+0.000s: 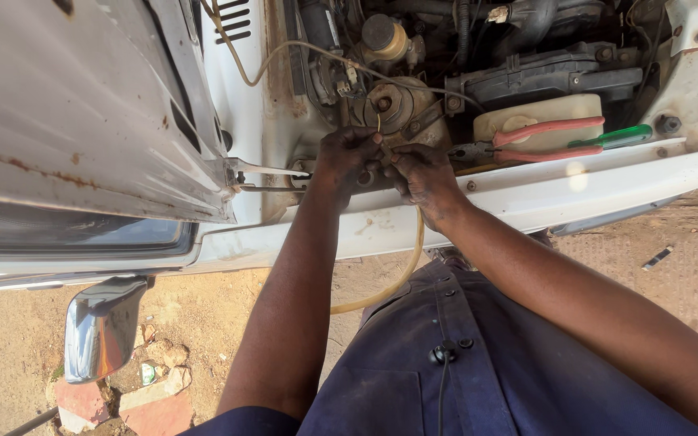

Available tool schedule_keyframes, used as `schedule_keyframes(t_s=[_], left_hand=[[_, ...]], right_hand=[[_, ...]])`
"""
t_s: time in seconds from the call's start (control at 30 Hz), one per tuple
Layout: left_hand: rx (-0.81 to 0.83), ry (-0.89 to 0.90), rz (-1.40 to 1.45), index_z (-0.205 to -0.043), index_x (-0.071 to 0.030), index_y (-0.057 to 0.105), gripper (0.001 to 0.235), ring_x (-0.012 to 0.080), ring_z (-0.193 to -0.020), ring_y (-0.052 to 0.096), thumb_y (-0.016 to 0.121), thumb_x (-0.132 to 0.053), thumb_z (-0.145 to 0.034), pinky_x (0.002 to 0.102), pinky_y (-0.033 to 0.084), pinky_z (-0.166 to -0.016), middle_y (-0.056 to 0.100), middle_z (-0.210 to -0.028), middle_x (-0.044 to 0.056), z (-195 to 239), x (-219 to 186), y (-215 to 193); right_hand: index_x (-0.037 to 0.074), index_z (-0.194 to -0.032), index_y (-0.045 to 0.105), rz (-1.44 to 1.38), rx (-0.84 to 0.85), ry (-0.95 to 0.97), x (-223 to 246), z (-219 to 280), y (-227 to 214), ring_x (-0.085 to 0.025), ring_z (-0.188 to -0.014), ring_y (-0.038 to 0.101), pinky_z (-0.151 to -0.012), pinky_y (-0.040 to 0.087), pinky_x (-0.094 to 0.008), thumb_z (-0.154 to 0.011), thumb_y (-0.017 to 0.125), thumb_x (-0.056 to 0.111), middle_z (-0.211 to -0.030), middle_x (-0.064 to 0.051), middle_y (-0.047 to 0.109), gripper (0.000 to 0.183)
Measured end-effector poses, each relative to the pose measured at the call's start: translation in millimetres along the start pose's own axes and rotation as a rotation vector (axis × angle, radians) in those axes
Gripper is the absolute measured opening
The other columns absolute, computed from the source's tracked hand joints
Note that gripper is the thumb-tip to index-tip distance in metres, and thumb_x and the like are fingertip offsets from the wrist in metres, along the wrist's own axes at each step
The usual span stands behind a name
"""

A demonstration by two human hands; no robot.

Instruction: The person works on the engine of a white car with the hood open, using pliers to manipulate wires and a clear plastic tube. They connect the tube to a component within the engine bay and adjust various wires and hoses.

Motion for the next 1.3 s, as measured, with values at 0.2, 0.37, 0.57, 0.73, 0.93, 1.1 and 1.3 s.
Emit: schedule_keyframes(t_s=[0.2,0.37,0.57,0.73,0.93,1.1,1.3], left_hand=[[-0.087,-0.041,0.057,-0.102,0.006,0.071,0.028,0.0148,-0.07,0.067,0.076,-0.021,-0.097,0.027,0.056,-0.059,0.071,-0.083,0.008,-12.8,2.3,-7.8],[-0.091,-0.046,0.283,-0.107,0.002,0.069,0.027,0.0178,-0.07,0.066,0.078,-0.015,-0.089,0.03,0.055,-0.058,0.071,-0.086,0.009,-35.0,10.6,-8.8],[-0.058,0.021,0.093,-0.112,0.002,0.073,0.028,0.0134,-0.073,0.067,0.076,-0.018,-0.093,0.028,0.057,-0.061,0.074,-0.091,0.006,-49.2,21.7,-16.1],[-0.042,0.141,-0.046,-0.11,0.002,0.074,0.024,0.0125,-0.067,0.063,0.076,-0.018,-0.097,0.029,0.052,-0.058,0.07,-0.084,0.005,-47.3,26.6,-13.1],[-0.139,0.087,-0.056,-0.104,0.001,0.07,0.021,0.0146,-0.059,0.057,0.069,-0.019,-0.097,0.032,0.044,-0.046,0.066,-0.076,0.005,-30.4,18.8,-2.2],[-0.13,-0.037,-0.044,-0.104,-0.002,0.068,0.021,0.014,-0.071,0.061,0.069,-0.022,-0.101,0.031,0.052,-0.059,0.068,-0.084,0.004,-46.2,0.7,-3.1],[-0.129,-0.05,0.132,-0.104,-0.004,0.074,0.016,0.0152,-0.072,0.064,0.076,-0.012,-0.09,0.031,0.055,-0.064,0.072,-0.087,0.005,-68.7,0.2,-11.7]], right_hand=[[0.007,-0.119,0.062,0.081,0.009,-0.022,3.3,-0.4,4.4,-0.009,-0.051,0.05,-0.041,0.035,-0.025,-0.098,0.062,0.017,-0.082,-0.007,0.07,0.023],[0.006,-0.12,0.063,0.272,-0.001,-0.127,2.2,-1.1,7.5,-0.005,-0.062,0.06,-0.049,0.047,-0.023,-0.096,0.067,0.013,-0.086,-0.003,0.068,0.025],[0.002,-0.112,0.066,0.371,-0.076,-0.157,-5.5,-8.9,11.4,-0.006,-0.063,0.061,-0.051,0.049,-0.025,-0.099,0.064,0.014,-0.083,-0.004,0.071,0.018],[0.0,-0.101,0.071,0.131,-0.029,-0.218,-12.9,-14.5,23.3,-0.007,-0.061,0.065,-0.05,0.046,-0.022,-0.1,0.062,0.011,-0.077,-0.006,0.073,0.015],[0.0,-0.091,0.067,-0.101,-0.01,-0.027,-8.3,-15.5,28.2,-0.005,-0.045,0.046,-0.037,0.028,-0.022,-0.1,0.059,0.013,-0.067,-0.008,0.068,0.018],[-0.001,-0.094,0.07,-0.069,0.001,0.016,-1.7,-17.0,20.9,-0.004,-0.045,0.046,-0.039,0.029,-0.022,-0.097,0.06,0.013,-0.069,-0.008,0.07,0.017],[-0.002,-0.1,0.067,-0.091,-0.011,0.043,-4.0,-21.9,18.6,-0.006,-0.044,0.048,-0.039,0.032,-0.024,-0.097,0.061,0.013,-0.072,-0.01,0.072,0.017]])
Point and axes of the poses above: each hand's wrist, its own z-axis away from the middle knuckle, its own y-axis out of the palm, x = y × z, the point moved 1 cm from there along -z, towards the middle knuckle
